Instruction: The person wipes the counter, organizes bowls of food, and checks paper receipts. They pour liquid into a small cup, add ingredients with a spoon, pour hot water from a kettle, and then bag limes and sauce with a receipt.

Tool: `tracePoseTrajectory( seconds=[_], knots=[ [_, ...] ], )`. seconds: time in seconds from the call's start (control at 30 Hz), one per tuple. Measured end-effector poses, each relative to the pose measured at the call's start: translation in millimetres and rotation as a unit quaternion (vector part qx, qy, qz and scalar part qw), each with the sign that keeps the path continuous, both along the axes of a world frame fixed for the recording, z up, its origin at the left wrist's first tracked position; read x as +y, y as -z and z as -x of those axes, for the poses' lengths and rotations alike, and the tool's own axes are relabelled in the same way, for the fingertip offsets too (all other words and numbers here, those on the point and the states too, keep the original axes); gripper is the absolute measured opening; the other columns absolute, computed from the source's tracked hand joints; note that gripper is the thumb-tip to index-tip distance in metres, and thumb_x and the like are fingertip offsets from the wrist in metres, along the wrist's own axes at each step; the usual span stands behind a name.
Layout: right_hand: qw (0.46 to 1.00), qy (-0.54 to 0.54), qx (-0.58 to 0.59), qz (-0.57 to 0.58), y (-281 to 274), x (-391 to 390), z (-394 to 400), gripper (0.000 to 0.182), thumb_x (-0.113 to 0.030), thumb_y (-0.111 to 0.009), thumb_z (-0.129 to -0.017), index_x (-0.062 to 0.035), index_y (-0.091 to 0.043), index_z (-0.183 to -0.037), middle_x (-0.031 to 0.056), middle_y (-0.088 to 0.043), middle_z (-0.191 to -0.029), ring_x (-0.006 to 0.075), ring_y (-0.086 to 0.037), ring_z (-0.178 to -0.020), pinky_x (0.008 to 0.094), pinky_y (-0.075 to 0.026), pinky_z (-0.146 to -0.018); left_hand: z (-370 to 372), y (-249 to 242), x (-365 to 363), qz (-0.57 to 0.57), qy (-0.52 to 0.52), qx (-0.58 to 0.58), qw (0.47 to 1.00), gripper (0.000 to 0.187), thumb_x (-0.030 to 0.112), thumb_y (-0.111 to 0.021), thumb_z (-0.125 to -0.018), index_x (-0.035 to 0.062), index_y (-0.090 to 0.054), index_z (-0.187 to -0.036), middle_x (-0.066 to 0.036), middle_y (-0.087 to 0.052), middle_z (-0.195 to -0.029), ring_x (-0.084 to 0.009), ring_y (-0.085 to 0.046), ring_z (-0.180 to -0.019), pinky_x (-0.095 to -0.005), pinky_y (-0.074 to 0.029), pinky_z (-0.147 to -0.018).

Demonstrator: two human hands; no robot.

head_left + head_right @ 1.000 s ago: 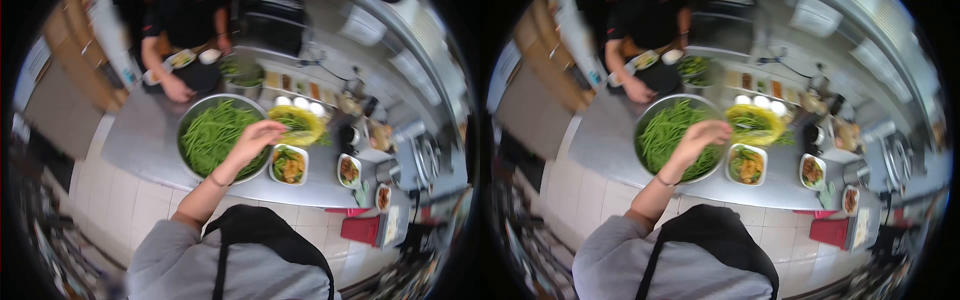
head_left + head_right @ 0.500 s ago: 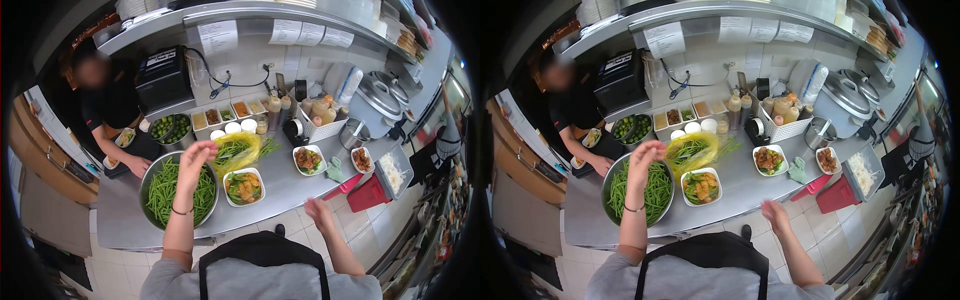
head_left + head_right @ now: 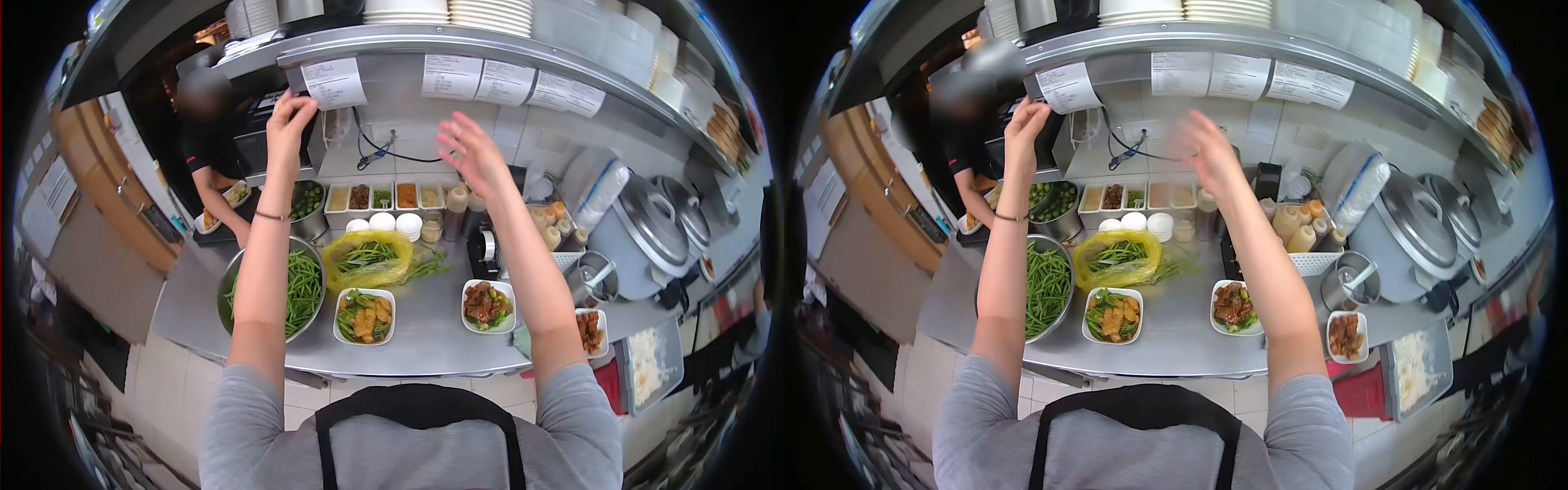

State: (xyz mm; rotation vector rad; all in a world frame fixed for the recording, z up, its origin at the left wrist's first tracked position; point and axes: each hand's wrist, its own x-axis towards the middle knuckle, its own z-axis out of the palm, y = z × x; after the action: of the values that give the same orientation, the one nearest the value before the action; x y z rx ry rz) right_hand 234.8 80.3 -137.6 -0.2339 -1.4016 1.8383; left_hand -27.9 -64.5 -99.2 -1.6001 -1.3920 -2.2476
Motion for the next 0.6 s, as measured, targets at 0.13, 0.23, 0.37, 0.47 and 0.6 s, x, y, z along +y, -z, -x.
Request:
tracePoseTrajectory(
  seconds=[0.13, 0.23, 0.37, 0.47, 0.6],
  knots=[
    [0.986, 0.046, 0.126, 0.101, -22.6, 12.5, 25.8, 0.037, -0.02, -0.062, -0.078, -0.006, -0.045, -0.108, 0.0055, -0.052, -0.109, 0.0185, -0.043, -0.107, 0.0418, -0.033, -0.089, -1.4, -19.9, 14.7, -0.135, 0.004, -0.115, 0.984, 0.031, 0.009, -0.068, -0.073, -0.0006, -0.049, -0.095, -0.018, -0.046, -0.116, -0.02, -0.046, -0.106, -0.0281, -0.036, -0.088],
    [0.979, 0.097, 0.13, 0.124, -14.3, 2.5, 47.5, 0.026, -0.022, -0.064, -0.078, -0.0146, -0.049, -0.099, -0.0024, -0.053, -0.095, 0.0118, -0.044, -0.09, 0.0329, -0.031, -0.082, -3.0, -37.3, 9.7, -0.112, -0.04, -0.128, 0.985, 0.048, 0.008, -0.071, -0.07, 0.0006, -0.039, -0.104, -0.018, -0.048, -0.11, -0.0162, -0.05, -0.094, -0.0255, -0.04, -0.081],
    [0.991, 0.038, 0.079, 0.098, 12.2, -38.9, 68.2, 0.023, -0.02, -0.065, -0.076, -0.0148, -0.052, -0.094, -0.0038, -0.056, -0.089, 0.0101, -0.045, -0.082, 0.0311, -0.029, -0.077, -0.7, -52.7, 8.5, -0.034, -0.016, -0.146, 0.989, 0.06, 0.019, -0.073, -0.068, 0.0004, -0.036, -0.111, -0.009, -0.056, -0.099, -0.0128, -0.051, -0.084, -0.0251, -0.038, -0.069],
    [0.994, 0.02, 0.053, 0.094, 11.2, -53.3, 83.0, 0.024, -0.022, -0.066, -0.075, -0.0147, -0.052, -0.093, -0.0038, -0.056, -0.088, 0.01, -0.046, -0.081, 0.0308, -0.028, -0.077, 4.5, -61.1, 6.6, 0.036, 0.046, -0.123, 0.991, 0.041, 0.02, -0.067, -0.075, 0.0027, -0.047, -0.106, -0.006, -0.057, -0.099, -0.0153, -0.051, -0.093, -0.0314, -0.039, -0.079],
    [0.99, 0.064, 0.097, 0.081, -20.2, -42.7, 95.5, 0.026, -0.025, -0.067, -0.075, -0.0159, -0.053, -0.094, -0.0036, -0.055, -0.087, 0.0103, -0.046, -0.084, 0.032, -0.027, -0.077, 15.2, -62.6, 10.0, 0.071, 0.106, -0.113, 0.985, 0.018, 0.017, -0.062, -0.078, 0.0068, -0.058, -0.093, -0.003, -0.061, -0.087, -0.0136, -0.056, -0.08, -0.0294, -0.04, -0.073]
  ],
)
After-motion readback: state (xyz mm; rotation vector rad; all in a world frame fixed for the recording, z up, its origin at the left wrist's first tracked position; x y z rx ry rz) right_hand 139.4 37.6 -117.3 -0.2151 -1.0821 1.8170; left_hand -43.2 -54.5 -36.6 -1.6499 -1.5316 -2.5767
